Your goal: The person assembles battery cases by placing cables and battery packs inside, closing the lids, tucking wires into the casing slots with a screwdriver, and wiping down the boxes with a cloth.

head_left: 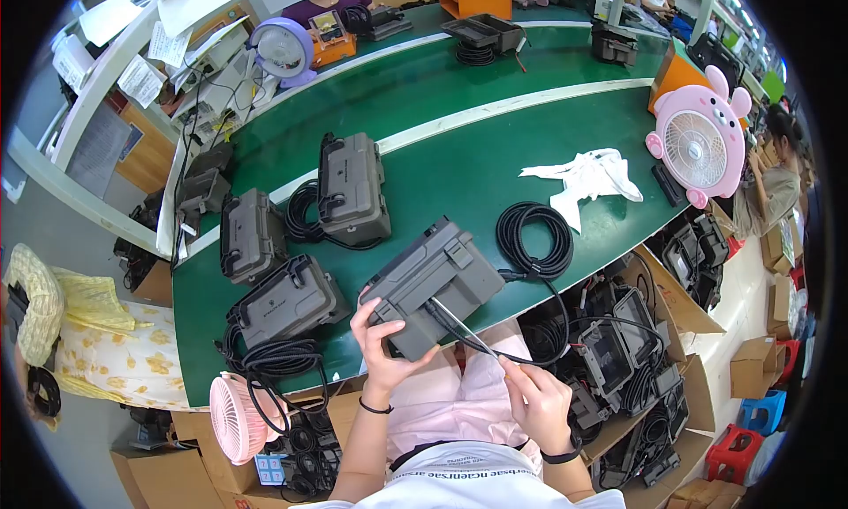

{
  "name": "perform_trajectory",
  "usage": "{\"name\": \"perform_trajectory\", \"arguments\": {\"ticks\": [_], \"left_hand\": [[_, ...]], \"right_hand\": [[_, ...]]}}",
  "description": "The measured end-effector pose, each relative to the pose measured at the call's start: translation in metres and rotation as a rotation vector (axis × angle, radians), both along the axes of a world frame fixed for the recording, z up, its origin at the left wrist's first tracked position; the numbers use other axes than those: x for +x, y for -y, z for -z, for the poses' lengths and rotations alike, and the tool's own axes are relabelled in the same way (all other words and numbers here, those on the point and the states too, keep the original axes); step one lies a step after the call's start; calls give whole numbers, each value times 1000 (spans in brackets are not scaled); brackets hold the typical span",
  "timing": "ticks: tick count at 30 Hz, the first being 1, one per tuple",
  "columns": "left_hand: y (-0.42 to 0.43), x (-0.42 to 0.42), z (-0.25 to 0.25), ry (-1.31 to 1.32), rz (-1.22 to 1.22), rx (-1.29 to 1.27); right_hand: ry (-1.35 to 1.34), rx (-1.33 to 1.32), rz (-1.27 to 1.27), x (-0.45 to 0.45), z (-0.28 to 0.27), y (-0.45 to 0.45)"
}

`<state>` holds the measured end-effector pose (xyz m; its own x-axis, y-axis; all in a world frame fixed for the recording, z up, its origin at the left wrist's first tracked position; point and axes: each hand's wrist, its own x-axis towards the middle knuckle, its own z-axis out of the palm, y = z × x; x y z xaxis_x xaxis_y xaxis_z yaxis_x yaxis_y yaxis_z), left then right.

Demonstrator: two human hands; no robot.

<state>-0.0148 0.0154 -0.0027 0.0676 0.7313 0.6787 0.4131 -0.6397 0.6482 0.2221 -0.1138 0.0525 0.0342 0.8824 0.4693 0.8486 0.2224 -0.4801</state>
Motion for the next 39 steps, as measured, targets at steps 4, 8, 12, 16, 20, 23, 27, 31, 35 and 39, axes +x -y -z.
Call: {"name": "perform_trajectory", "arguments": {"ticks": [4, 8, 12, 16, 20, 23, 27, 31, 35, 39], "left_hand": [[-1, 0, -1, 9, 16, -19], [-5, -1, -10, -39, 47, -8], [-5, 0, -12, -73, 32, -6], [-3, 1, -13, -89, 23, 11], [-3, 2, -11, -80, 12, 6], [-4, 1, -11, -117, -5, 33], [-4, 2, -9, -140, -10, 64], [-2, 3, -8, -143, -28, 70], [-1, 4, -11, -140, -30, 62], [-1, 3, -10, -139, -24, 61]], "right_hand": [[-154, -138, -68, 0, -1, 2], [-437, -328, -154, 9, -2, 2], [-637, -488, -200, 18, -4, -2], [-502, -271, -165, 13, 0, -1], [-220, -115, -95, 7, 9, 5], [-133, -71, -79, 3, 15, 8], [-137, -45, -99, -2, 7, 9], [-146, -82, -84, -11, 8, 12], [-182, -107, -67, -18, 12, 12], [-165, -90, -34, -25, 13, 13]]}}
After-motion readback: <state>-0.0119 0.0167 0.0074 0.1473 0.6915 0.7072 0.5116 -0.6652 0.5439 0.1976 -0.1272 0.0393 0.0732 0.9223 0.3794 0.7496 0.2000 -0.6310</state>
